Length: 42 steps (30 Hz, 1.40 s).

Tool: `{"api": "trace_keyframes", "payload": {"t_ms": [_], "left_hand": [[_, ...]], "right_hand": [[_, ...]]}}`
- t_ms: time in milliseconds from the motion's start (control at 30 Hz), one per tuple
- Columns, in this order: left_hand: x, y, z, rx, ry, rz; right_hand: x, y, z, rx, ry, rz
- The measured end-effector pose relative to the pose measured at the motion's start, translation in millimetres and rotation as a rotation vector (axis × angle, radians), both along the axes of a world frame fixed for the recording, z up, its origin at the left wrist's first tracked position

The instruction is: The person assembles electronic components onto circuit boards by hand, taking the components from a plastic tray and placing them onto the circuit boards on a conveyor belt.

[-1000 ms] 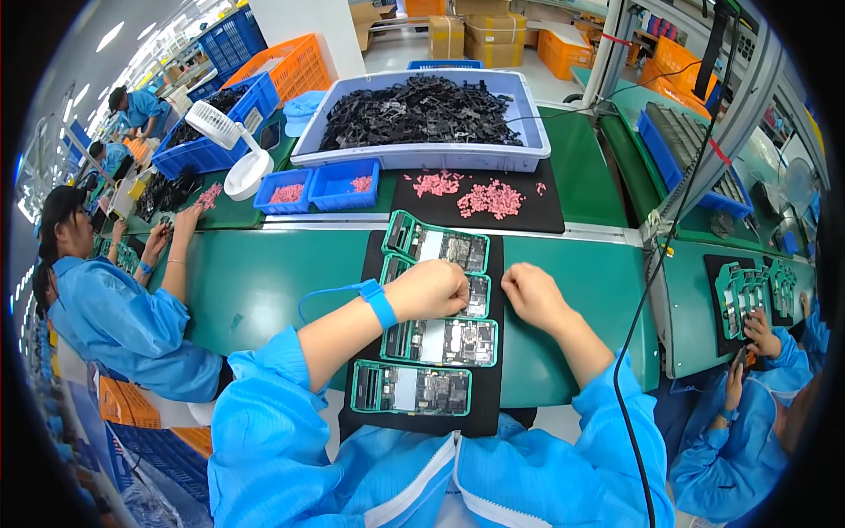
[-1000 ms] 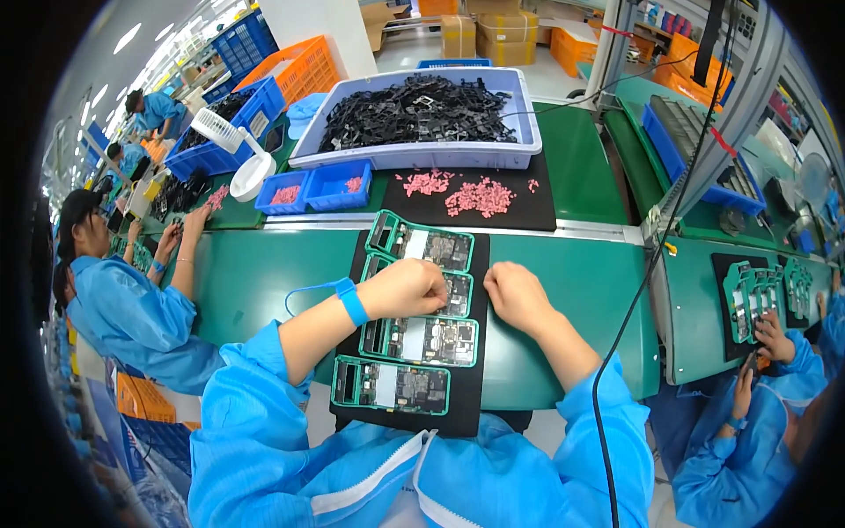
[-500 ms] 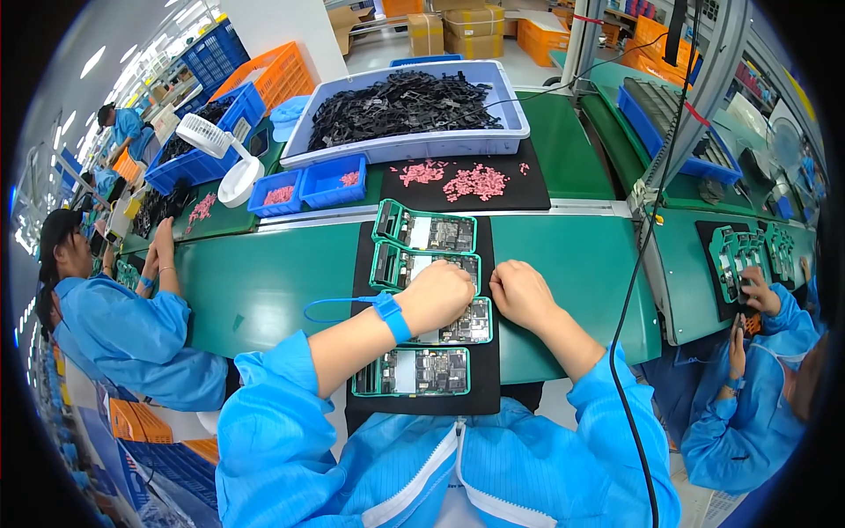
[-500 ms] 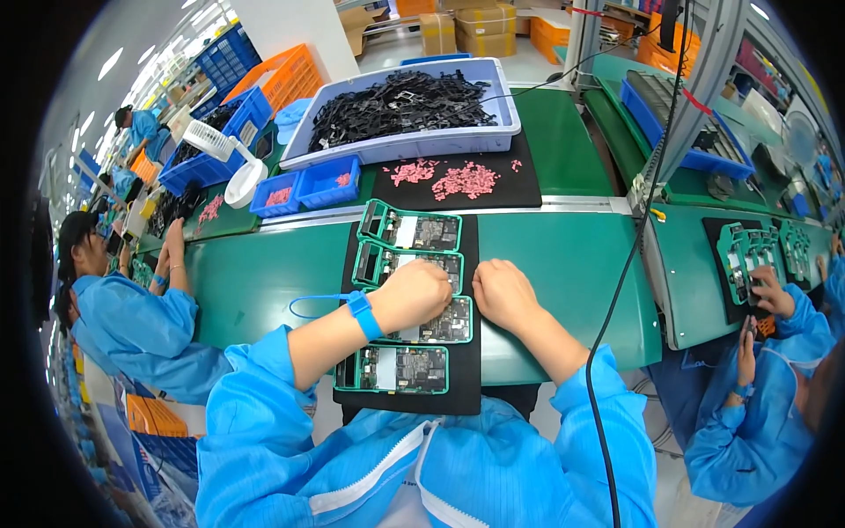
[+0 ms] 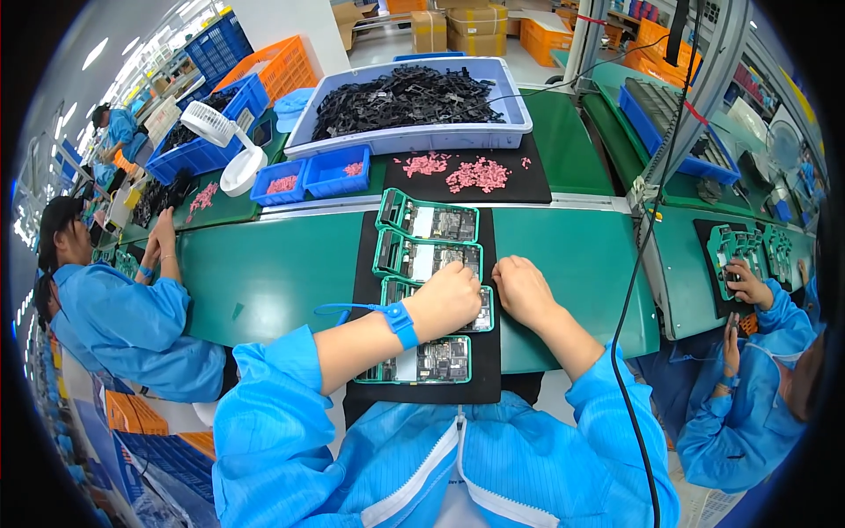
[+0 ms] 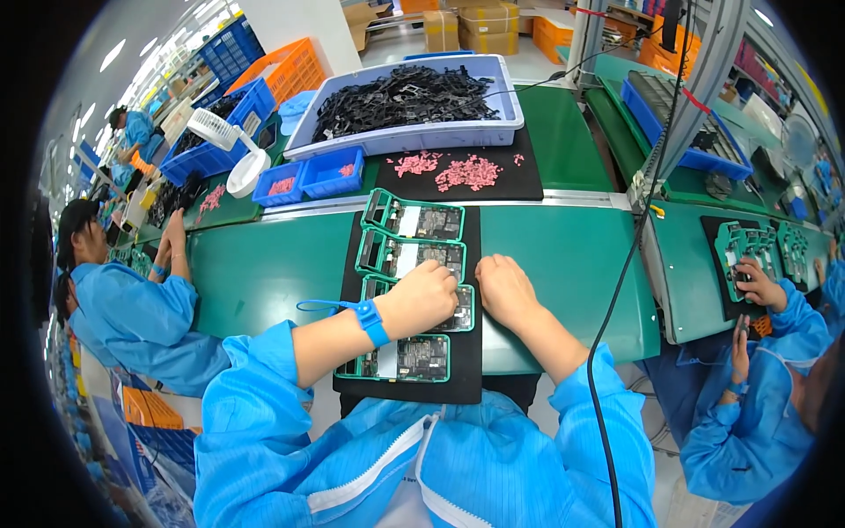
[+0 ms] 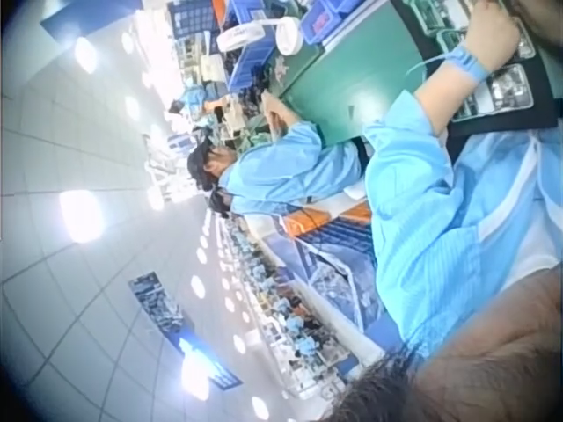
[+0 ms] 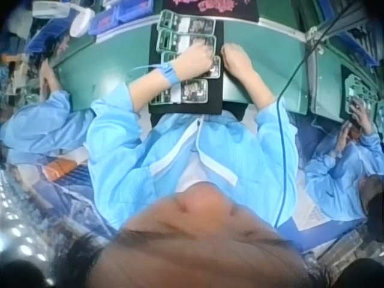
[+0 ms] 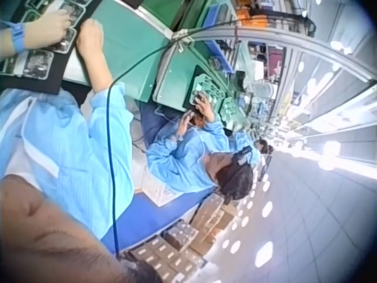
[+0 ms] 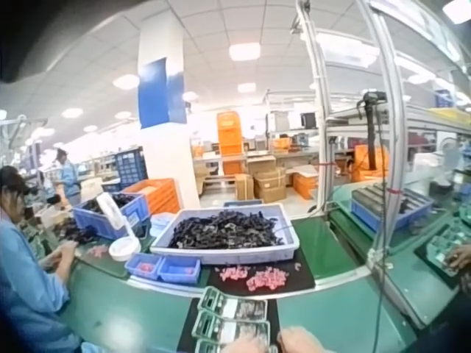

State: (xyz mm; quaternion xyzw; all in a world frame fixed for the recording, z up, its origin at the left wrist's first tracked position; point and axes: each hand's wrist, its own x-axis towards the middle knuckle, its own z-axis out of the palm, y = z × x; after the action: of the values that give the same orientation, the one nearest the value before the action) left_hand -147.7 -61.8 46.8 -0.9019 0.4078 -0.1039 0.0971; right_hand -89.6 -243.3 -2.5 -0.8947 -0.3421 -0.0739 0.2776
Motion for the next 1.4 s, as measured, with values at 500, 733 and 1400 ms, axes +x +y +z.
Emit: {"api": "trace_keyframes", "payload": {"t_ms": [500,733,1400], "left_hand": [[8,30,-3,-0.392,0.220,-0.008],[8,25,-5,-0.165,0.088,-0.069],[7,34,-10,-0.221,0.102,-0.008]], "right_hand": [[-29,-18,19,0.272,0.364,-0.077],[-67,8,24,0.175,0.035,0.293],[-91,25,29,-0.184,-0.343,0.475]]}}
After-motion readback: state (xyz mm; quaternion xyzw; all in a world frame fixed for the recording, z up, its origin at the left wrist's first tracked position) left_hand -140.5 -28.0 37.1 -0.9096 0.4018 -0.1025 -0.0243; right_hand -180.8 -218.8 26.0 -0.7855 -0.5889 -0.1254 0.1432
